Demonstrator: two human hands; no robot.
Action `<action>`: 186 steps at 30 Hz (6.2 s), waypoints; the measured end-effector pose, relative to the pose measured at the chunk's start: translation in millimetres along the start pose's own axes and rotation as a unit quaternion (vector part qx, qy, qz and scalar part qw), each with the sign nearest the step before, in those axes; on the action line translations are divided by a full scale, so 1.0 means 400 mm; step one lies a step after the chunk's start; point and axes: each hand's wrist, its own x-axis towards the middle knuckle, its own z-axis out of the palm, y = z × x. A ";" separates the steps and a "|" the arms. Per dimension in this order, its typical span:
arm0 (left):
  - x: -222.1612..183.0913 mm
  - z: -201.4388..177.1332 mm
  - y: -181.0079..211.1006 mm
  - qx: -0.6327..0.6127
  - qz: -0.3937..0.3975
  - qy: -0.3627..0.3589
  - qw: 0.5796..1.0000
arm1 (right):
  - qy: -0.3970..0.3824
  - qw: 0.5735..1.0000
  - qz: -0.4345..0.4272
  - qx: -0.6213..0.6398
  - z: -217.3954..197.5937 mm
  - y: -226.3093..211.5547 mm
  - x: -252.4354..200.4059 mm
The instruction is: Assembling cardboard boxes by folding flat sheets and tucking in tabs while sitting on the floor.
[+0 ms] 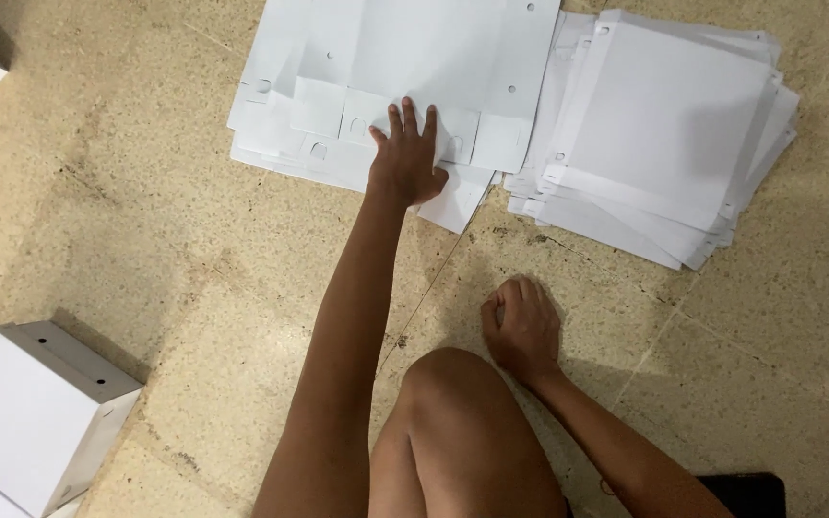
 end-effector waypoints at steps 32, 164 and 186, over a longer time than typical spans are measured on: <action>-0.282 -0.380 -0.223 -0.217 -0.042 0.431 0.875 | 0.038 0.998 -0.041 0.000 -0.010 -0.032 -0.045; -1.122 0.333 -0.152 -0.197 -0.248 0.066 0.946 | -0.341 0.911 -0.218 -0.074 0.360 -0.621 0.018; -1.106 0.364 -0.151 -0.187 -0.255 0.089 0.945 | -0.441 0.868 -0.192 -0.126 0.176 -0.694 -0.082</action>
